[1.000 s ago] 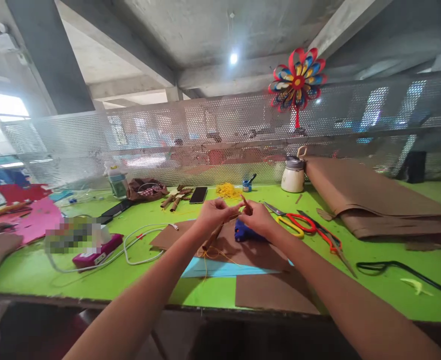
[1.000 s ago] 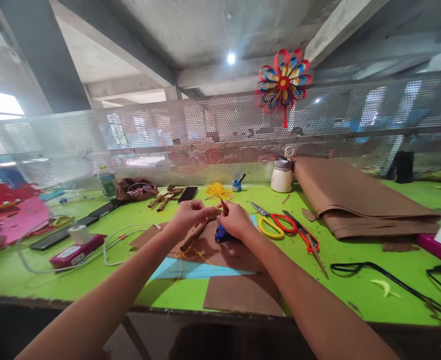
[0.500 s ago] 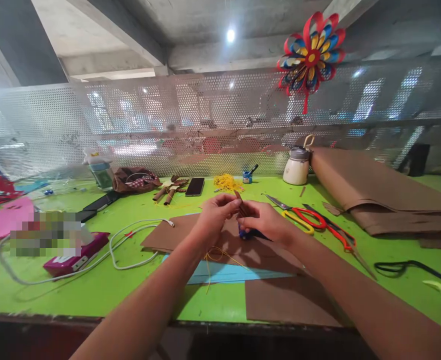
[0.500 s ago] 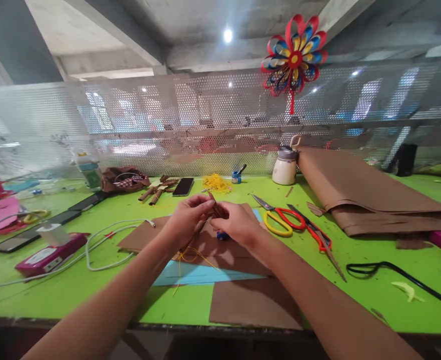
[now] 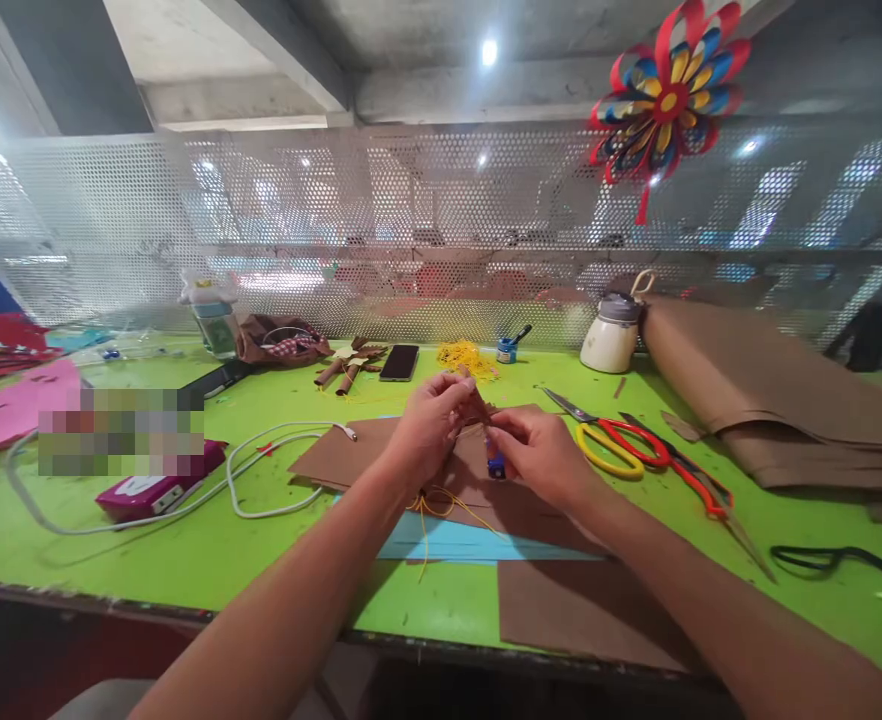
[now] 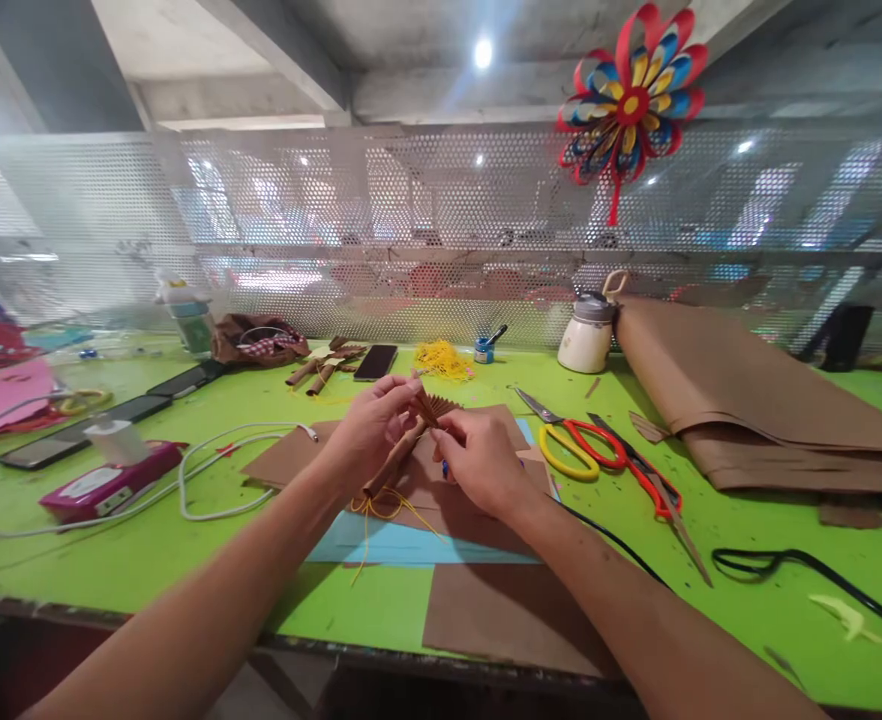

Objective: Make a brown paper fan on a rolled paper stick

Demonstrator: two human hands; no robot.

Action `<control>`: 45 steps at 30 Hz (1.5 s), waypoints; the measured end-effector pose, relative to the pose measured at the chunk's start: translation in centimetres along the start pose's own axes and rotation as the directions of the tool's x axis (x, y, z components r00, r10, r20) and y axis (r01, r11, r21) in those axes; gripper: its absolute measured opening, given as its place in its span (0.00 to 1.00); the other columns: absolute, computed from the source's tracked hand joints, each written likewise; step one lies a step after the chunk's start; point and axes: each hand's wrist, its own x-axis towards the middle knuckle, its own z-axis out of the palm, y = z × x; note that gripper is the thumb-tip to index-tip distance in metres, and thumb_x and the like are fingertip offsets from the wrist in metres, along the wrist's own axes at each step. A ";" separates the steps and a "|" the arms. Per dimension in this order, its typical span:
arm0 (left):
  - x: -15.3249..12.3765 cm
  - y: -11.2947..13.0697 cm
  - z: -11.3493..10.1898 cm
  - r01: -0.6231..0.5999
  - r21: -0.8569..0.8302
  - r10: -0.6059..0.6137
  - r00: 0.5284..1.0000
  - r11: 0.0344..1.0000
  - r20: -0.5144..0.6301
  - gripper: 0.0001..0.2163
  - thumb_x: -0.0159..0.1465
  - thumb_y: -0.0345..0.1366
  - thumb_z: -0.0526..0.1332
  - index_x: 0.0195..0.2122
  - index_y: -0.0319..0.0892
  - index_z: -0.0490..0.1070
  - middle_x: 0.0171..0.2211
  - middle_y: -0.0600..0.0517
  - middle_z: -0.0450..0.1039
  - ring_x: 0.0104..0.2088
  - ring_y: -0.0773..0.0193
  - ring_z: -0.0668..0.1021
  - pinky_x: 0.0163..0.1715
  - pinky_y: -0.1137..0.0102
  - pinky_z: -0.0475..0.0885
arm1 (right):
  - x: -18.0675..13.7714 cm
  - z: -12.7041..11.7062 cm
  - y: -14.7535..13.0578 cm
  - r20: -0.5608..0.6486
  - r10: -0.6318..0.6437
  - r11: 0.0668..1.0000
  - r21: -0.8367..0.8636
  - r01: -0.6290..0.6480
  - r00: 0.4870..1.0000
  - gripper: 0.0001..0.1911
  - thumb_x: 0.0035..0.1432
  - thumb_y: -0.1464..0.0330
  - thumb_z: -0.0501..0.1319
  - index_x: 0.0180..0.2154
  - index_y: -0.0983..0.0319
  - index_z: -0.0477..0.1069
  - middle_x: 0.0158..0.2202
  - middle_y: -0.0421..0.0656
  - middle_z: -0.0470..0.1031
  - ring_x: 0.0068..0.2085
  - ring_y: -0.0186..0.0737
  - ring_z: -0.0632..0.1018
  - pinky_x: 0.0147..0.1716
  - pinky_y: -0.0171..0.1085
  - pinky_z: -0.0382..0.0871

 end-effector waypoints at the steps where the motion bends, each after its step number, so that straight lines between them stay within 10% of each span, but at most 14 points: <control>1: 0.0 0.0 0.0 0.006 0.000 -0.006 1.000 1.000 0.026 0.07 0.53 0.34 0.66 0.27 0.38 0.68 0.23 0.56 0.66 0.24 0.74 0.68 0.26 0.76 0.62 | 0.0 0.0 0.0 -0.013 0.022 0.999 0.041 -0.022 1.000 0.10 0.57 0.64 0.57 0.30 0.63 0.71 0.22 0.39 0.72 0.18 0.30 0.68 0.19 0.32 0.62; 9: -0.2 -0.3 -0.4 0.095 -0.048 -0.081 0.968 0.994 0.236 0.10 0.57 0.38 0.62 0.32 0.35 0.74 0.27 0.50 0.69 0.27 0.69 0.71 0.30 0.73 0.64 | 0.5 -0.1 -0.1 0.101 0.105 0.782 0.607 -0.145 0.989 0.14 0.52 0.60 0.65 0.29 0.65 0.72 0.22 0.39 0.73 0.16 0.27 0.66 0.17 0.30 0.58; 18: -0.6 0.1 -0.5 0.105 -0.019 -0.091 0.927 0.994 0.364 0.07 0.53 0.35 0.66 0.30 0.37 0.76 0.28 0.48 0.74 0.30 0.64 0.75 0.36 0.67 0.68 | 0.2 -0.8 -1.3 0.260 0.036 0.509 0.826 -0.242 0.965 0.05 0.57 0.67 0.61 0.31 0.63 0.70 0.21 0.36 0.69 0.17 0.26 0.60 0.21 0.31 0.56; 45: -0.3 -0.5 -0.3 0.051 0.100 -0.086 0.916 0.994 0.391 0.11 0.55 0.42 0.65 0.30 0.37 0.75 0.20 0.51 0.71 0.24 0.66 0.74 0.34 0.67 0.69 | 0.2 -0.6 -1.0 0.265 0.083 0.639 0.726 -0.255 0.961 0.08 0.57 0.63 0.59 0.34 0.62 0.69 0.22 0.37 0.69 0.18 0.29 0.63 0.20 0.33 0.56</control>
